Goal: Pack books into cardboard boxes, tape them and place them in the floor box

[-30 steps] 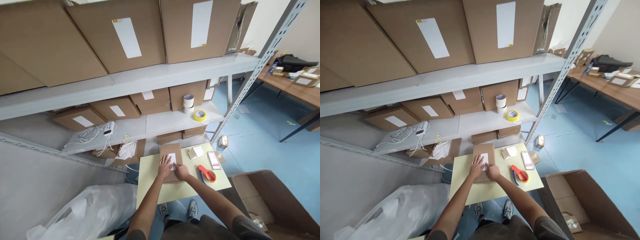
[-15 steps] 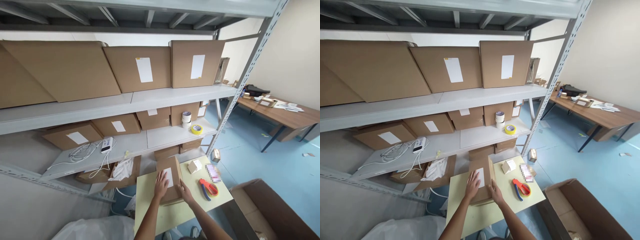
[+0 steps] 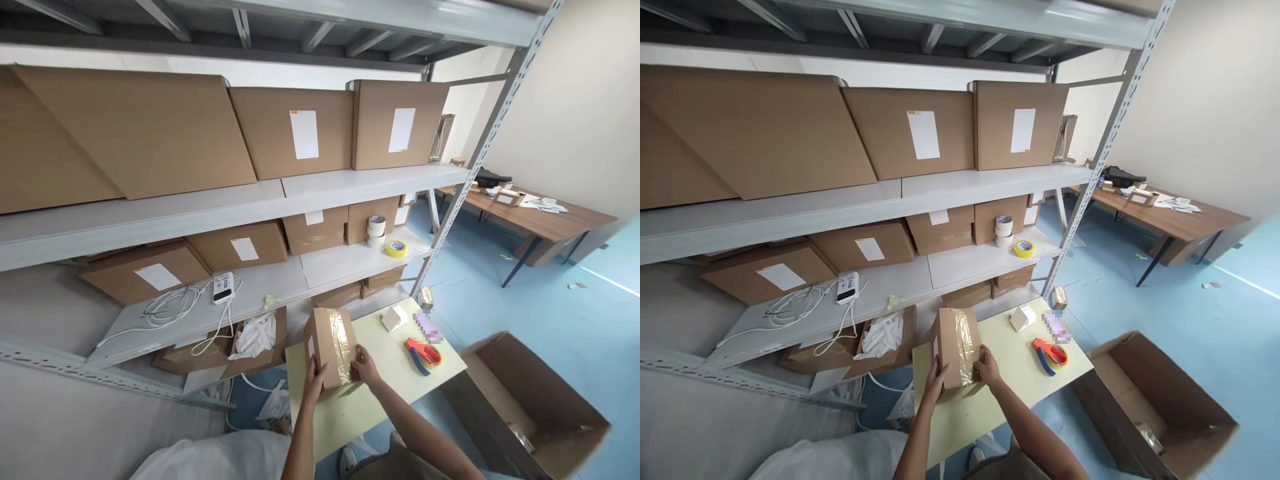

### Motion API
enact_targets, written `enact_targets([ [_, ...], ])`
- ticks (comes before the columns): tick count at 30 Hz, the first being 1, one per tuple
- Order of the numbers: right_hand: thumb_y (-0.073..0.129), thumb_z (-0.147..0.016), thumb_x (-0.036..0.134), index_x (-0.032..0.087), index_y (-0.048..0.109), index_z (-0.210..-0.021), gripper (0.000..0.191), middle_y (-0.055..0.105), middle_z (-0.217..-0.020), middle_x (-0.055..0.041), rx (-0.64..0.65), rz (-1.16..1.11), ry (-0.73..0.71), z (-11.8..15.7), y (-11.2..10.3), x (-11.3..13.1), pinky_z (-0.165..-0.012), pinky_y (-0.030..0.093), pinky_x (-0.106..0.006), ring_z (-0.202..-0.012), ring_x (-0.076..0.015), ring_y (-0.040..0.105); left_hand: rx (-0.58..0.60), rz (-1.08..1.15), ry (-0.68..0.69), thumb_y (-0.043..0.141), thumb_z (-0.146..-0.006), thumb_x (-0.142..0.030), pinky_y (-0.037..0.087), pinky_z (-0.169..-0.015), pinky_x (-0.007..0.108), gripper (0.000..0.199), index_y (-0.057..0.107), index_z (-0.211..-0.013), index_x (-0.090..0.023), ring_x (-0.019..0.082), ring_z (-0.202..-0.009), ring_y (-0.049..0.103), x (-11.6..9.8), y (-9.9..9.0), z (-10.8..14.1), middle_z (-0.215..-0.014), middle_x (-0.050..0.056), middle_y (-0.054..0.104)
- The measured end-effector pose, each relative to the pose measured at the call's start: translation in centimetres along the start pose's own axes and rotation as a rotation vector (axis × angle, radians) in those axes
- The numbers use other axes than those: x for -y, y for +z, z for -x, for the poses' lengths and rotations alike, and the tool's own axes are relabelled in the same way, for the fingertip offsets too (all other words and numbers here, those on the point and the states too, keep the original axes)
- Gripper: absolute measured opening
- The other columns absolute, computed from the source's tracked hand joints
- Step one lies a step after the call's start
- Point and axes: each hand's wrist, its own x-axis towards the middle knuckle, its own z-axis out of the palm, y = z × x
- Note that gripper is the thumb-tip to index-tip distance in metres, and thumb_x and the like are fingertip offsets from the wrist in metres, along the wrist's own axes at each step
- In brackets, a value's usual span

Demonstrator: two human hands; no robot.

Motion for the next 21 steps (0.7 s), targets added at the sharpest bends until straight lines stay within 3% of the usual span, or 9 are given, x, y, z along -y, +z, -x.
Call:
enact_targets([
  [6,0.083,-0.064,0.030,0.026,0.068,-0.140,0.078,0.064,-0.152,-0.0125,-0.092,-0.162,0.016,1.3,-1.5,0.9,-0.115,0.051,-0.051,-0.139,-0.0365,0.062,0.100,0.146,0.012,0.071,-0.077,-0.074,0.054,-0.113,0.045,0.086,0.061,-0.151,-0.030,0.037,-0.146,0.056,-1.5,-0.8,-0.1,-0.154,0.007,0.064],
  [9,0.090,-0.062,0.036,0.026,0.069,-0.140,0.082,0.062,-0.155,-0.0138,-0.140,-0.257,-0.002,2.5,-3.5,2.3,-0.107,0.056,-0.053,-0.143,-0.0387,0.057,0.200,0.191,0.044,0.066,-0.084,-0.072,0.057,-0.111,0.044,0.084,0.054,-0.158,-0.033,0.035,-0.144,0.059,-3.1,0.1,1.0,-0.156,0.005,0.062],
  [11,0.093,-0.063,0.039,0.028,0.072,-0.137,0.077,0.066,-0.150,-0.0118,-0.155,-0.275,-0.039,3.2,-5.7,3.4,-0.111,0.053,-0.055,-0.140,-0.0381,0.060,0.255,0.186,0.058,0.062,-0.088,-0.071,0.057,-0.109,0.043,0.086,0.047,-0.163,-0.031,0.034,-0.142,0.060,-4.6,1.3,1.6,-0.158,0.006,0.060],
  [14,0.092,-0.069,0.042,0.030,0.075,-0.134,0.068,0.070,-0.146,-0.0068,-0.223,-0.298,-0.080,4.3,-9.8,4.4,-0.121,0.043,-0.058,-0.140,-0.0358,0.060,0.344,0.197,0.090,0.064,-0.091,-0.066,0.056,-0.110,0.041,0.085,0.042,-0.166,-0.031,0.033,-0.143,0.059,-7.1,4.0,2.1,-0.159,0.007,0.058],
  [16,0.092,-0.071,0.044,0.031,0.075,-0.135,0.068,0.070,-0.146,-0.0055,-0.262,-0.357,-0.082,5.1,-12.5,4.5,-0.122,0.042,-0.058,-0.139,-0.0351,0.061,0.409,0.234,0.089,0.069,-0.090,-0.062,0.055,-0.112,0.042,0.085,0.044,-0.165,-0.031,0.033,-0.144,0.058,-8.9,6.5,2.1,-0.159,0.007,0.059],
  [21,0.092,-0.073,0.050,0.034,0.070,-0.143,0.075,0.066,-0.150,-0.0050,-0.426,-0.518,-0.135,7.8,-19.5,3.6,-0.117,0.049,-0.053,-0.139,-0.0340,0.060,0.634,0.294,0.103,0.076,-0.088,-0.056,0.051,-0.116,0.044,0.083,0.050,-0.162,-0.027,0.034,-0.141,0.059,-13.9,15.0,2.4,-0.154,0.009,0.063],
])
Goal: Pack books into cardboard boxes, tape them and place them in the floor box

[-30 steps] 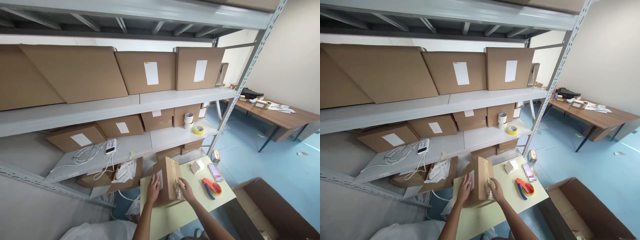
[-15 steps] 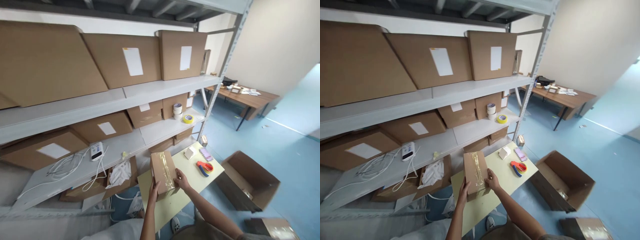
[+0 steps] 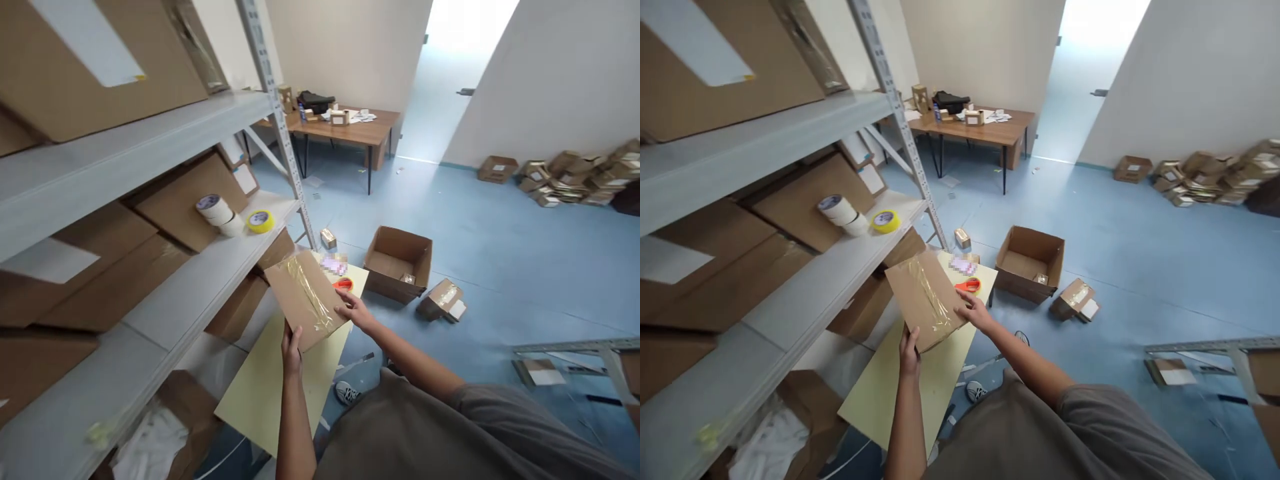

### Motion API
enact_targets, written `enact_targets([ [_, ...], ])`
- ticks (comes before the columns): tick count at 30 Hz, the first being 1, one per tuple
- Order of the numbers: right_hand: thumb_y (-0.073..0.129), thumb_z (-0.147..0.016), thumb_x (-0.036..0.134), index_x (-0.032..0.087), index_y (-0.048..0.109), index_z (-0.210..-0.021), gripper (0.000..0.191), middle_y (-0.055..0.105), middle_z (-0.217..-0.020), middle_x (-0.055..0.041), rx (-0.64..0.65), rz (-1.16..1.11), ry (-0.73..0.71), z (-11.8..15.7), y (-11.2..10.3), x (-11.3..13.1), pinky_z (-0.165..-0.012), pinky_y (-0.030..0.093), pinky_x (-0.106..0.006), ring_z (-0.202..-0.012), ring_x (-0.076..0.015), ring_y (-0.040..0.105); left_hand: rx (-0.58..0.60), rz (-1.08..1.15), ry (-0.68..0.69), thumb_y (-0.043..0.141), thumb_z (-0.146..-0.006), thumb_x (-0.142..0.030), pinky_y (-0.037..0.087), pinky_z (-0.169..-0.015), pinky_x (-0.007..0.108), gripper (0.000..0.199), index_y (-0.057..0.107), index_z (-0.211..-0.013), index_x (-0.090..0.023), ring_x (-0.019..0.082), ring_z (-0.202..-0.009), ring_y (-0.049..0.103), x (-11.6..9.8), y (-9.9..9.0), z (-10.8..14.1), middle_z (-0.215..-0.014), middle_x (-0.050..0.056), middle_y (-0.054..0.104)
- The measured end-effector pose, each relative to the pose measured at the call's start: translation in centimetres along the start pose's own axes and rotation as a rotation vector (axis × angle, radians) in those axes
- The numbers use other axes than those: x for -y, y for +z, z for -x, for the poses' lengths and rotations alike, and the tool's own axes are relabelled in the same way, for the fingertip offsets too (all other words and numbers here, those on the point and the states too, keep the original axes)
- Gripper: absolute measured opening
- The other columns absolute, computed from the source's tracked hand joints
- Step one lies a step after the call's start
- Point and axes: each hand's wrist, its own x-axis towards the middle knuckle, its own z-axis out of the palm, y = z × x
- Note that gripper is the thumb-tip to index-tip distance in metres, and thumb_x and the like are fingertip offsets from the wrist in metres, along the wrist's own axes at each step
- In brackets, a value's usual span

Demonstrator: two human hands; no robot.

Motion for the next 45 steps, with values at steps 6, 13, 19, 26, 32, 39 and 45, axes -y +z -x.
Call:
enact_targets([
  [6,0.090,-0.075,0.052,0.032,0.069,-0.143,0.074,0.065,-0.152,-0.0069,-0.230,-0.007,-0.124,-1.7,-11.3,3.7,-0.119,0.046,-0.052,-0.145,-0.0341,0.055,0.233,-0.060,-0.047,0.078,-0.084,-0.057,0.050,-0.117,0.044,0.076,0.063,-0.151,-0.022,0.034,-0.141,0.060,1.3,13.1,-7.3,-0.148,0.011,0.068],
  [13,0.091,-0.073,0.051,0.027,0.067,-0.140,0.075,0.061,-0.156,-0.0117,-0.413,-0.035,-0.144,-5.9,-26.7,5.1,-0.120,0.046,-0.052,-0.142,-0.0347,0.058,0.445,-0.106,-0.112,0.072,-0.089,-0.054,0.050,-0.119,0.047,0.072,0.061,-0.153,-0.024,0.032,-0.143,0.059,6.5,29.4,-14.6,-0.151,0.010,0.066],
  [19,0.089,-0.067,0.042,0.025,0.061,-0.137,0.077,0.066,-0.149,-0.0162,-0.557,-0.147,-0.143,-11.2,-37.4,5.2,-0.122,0.043,-0.057,-0.140,-0.0348,0.060,0.587,-0.231,-0.187,0.082,-0.083,-0.051,0.040,-0.127,0.051,0.068,0.070,-0.143,-0.022,0.032,-0.146,0.057,9.6,42.2,-23.3,-0.152,0.011,0.065],
  [26,0.085,-0.069,0.041,0.024,0.057,-0.150,0.087,0.064,-0.151,-0.0160,-0.627,-0.179,-0.147,-16.7,-43.5,6.0,-0.121,0.045,-0.055,-0.144,-0.0340,0.056,0.610,-0.224,-0.394,0.081,-0.087,-0.039,0.046,-0.123,0.047,0.071,0.061,-0.153,-0.023,0.030,-0.140,0.062,12.9,51.3,-30.4,-0.152,0.008,0.065],
  [32,0.077,-0.076,0.037,0.022,0.060,-0.148,0.076,0.072,-0.140,-0.0151,-0.655,-0.127,-0.107,-21.0,-45.6,4.4,-0.116,0.050,-0.050,-0.135,-0.0306,0.063,0.592,-0.294,-0.443,0.075,-0.091,-0.035,0.046,-0.123,0.047,0.073,0.054,-0.159,-0.023,0.029,-0.143,0.060,14.7,54.5,-34.2,-0.157,0.010,0.060],
  [39,0.080,-0.070,0.038,0.014,0.066,-0.139,0.075,0.069,-0.143,-0.0200,-0.780,0.087,0.237,-22.4,-46.3,-0.7,-0.110,0.053,-0.039,-0.137,-0.0308,0.062,0.278,-0.564,-0.051,0.073,-0.089,-0.029,0.023,-0.133,0.045,0.071,0.055,-0.158,-0.029,0.027,-0.164,0.027,13.2,53.8,-38.2,-0.175,0.006,0.036],
  [45,0.073,-0.073,0.038,0.016,0.064,-0.143,0.074,0.069,-0.142,-0.0196,-0.755,0.168,0.341,-22.4,-47.1,-2.0,-0.114,0.050,-0.039,-0.137,-0.0310,0.063,0.311,-0.476,0.058,0.073,-0.091,-0.035,0.034,-0.129,0.048,0.065,0.060,-0.153,-0.026,0.030,-0.157,0.040,11.0,50.7,-36.8,-0.169,0.009,0.046],
])
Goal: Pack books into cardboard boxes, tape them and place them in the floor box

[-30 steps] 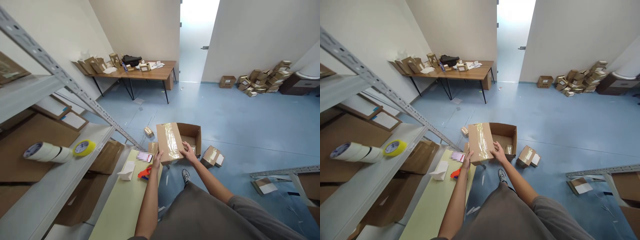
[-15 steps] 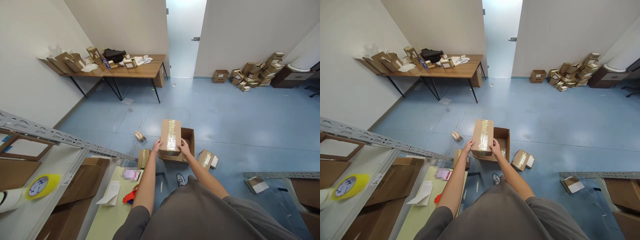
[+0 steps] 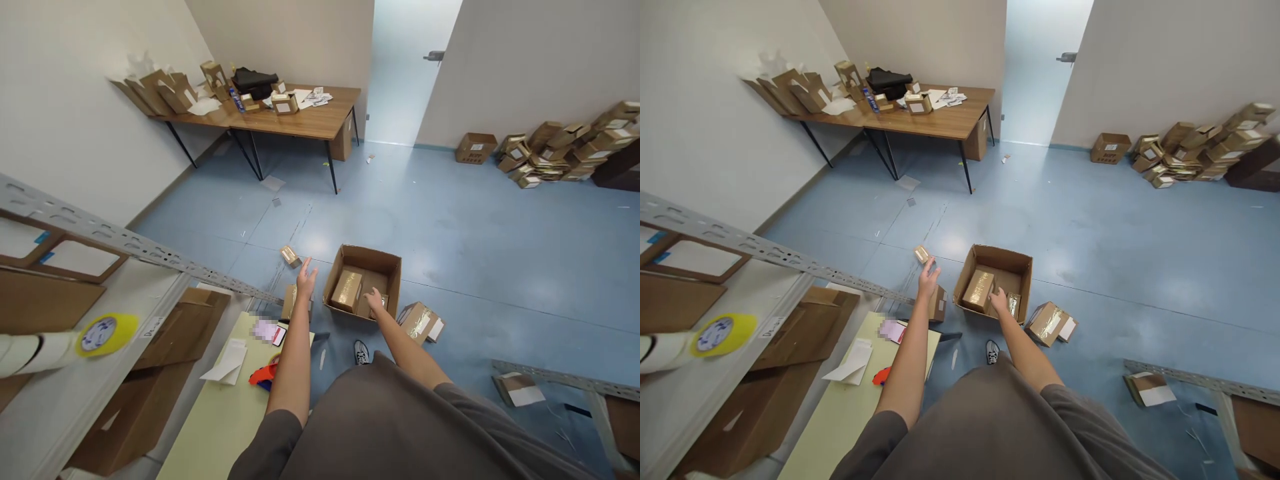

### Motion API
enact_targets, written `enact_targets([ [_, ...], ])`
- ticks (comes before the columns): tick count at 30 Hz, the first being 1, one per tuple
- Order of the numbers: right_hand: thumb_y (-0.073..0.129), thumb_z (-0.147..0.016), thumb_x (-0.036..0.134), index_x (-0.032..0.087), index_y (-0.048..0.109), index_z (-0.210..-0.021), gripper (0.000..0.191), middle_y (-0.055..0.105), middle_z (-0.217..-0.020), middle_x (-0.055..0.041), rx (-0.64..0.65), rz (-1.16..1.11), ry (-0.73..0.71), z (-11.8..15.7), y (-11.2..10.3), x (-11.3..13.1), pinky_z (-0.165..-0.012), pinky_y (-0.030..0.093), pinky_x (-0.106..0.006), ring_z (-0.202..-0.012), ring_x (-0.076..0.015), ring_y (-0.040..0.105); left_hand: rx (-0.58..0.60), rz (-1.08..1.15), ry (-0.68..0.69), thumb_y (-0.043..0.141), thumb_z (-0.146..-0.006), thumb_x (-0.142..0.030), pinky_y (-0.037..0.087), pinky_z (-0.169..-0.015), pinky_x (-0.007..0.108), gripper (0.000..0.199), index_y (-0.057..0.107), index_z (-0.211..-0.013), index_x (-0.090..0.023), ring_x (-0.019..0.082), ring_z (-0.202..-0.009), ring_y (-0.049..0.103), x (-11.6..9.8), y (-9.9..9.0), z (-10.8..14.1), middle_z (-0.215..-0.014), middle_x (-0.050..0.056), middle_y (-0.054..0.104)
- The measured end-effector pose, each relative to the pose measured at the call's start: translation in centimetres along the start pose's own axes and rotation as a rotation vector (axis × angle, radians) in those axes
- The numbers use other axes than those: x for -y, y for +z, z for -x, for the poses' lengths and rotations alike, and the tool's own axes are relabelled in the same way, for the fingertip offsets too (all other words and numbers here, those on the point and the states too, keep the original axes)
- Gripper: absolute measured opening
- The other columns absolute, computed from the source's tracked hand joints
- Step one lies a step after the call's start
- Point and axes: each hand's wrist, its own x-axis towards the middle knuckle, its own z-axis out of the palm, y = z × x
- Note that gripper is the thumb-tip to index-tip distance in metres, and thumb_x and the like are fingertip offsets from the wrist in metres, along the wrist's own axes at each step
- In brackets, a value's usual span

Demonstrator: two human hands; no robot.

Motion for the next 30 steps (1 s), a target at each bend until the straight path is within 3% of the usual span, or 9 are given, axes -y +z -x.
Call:
enact_targets([
  [4,0.067,-0.076,0.035,0.020,0.056,-0.153,0.079,0.064,-0.150,-0.0179,0.034,-0.024,-0.053,-0.1,1.1,2.8,-0.116,0.049,-0.046,-0.140,-0.0315,0.061,-0.072,0.050,-0.043,0.075,-0.090,-0.037,0.035,-0.129,0.049,0.060,0.065,-0.148,-0.024,0.032,-0.153,0.046,0.3,-1.9,2.9,-0.161,0.011,0.056],
  [7,0.068,-0.079,0.035,0.022,0.057,-0.152,0.075,0.065,-0.149,-0.0170,0.084,-0.092,-0.147,1.4,2.8,5.5,-0.114,0.051,-0.047,-0.137,-0.0317,0.062,-0.117,0.073,-0.064,0.075,-0.090,-0.036,0.038,-0.127,0.047,0.059,0.066,-0.146,-0.022,0.032,-0.151,0.049,0.5,-4.0,5.2,-0.158,0.012,0.059],
  [13,0.071,-0.083,0.042,0.024,0.058,-0.153,0.073,0.064,-0.151,-0.0160,0.261,-0.120,-0.264,8.7,8.0,8.2,-0.115,0.051,-0.050,-0.137,-0.0320,0.062,-0.173,0.086,-0.011,0.069,-0.093,-0.034,0.038,-0.126,0.040,0.052,0.068,-0.144,-0.021,0.027,-0.149,0.051,0.9,-11.2,11.3,-0.156,0.010,0.061],
  [19,0.078,-0.079,0.050,0.020,0.064,-0.146,0.075,0.065,-0.150,-0.0194,0.476,-0.123,-0.393,19.5,15.7,7.4,-0.119,0.046,-0.056,-0.140,-0.0359,0.060,-0.288,0.141,-0.015,0.072,-0.092,-0.036,0.037,-0.127,0.043,0.050,0.070,-0.140,-0.023,0.029,-0.149,0.051,2.4,-21.2,20.6,-0.154,0.011,0.063],
  [24,0.080,-0.078,0.055,0.025,0.070,-0.137,0.067,0.067,-0.148,-0.0141,0.659,-0.045,-0.518,28.7,22.7,5.7,-0.121,0.045,-0.055,-0.141,-0.0342,0.059,-0.408,0.121,0.018,0.071,-0.093,-0.039,0.036,-0.127,0.046,0.047,0.070,-0.139,-0.025,0.031,-0.151,0.049,4.4,-29.8,28.6,-0.156,0.011,0.061],
  [27,0.078,-0.081,0.055,0.026,0.071,-0.136,0.062,0.067,-0.149,-0.0128,0.732,0.021,-0.559,33.4,25.9,4.3,-0.119,0.047,-0.054,-0.144,-0.0339,0.057,-0.567,0.073,0.019,0.069,-0.095,-0.039,0.038,-0.125,0.045,0.047,0.069,-0.140,-0.025,0.031,-0.148,0.051,5.7,-33.8,32.9,-0.156,0.012,0.060],
  [30,0.073,-0.086,0.053,0.028,0.070,-0.138,0.057,0.064,-0.153,-0.0103,0.784,0.098,-0.591,36.6,27.8,2.8,-0.121,0.046,-0.054,-0.145,-0.0324,0.055,-0.708,0.046,0.010,0.069,-0.094,-0.039,0.042,-0.122,0.045,0.048,0.068,-0.141,-0.027,0.032,-0.146,0.052,6.9,-36.1,36.5,-0.154,0.012,0.061],
])
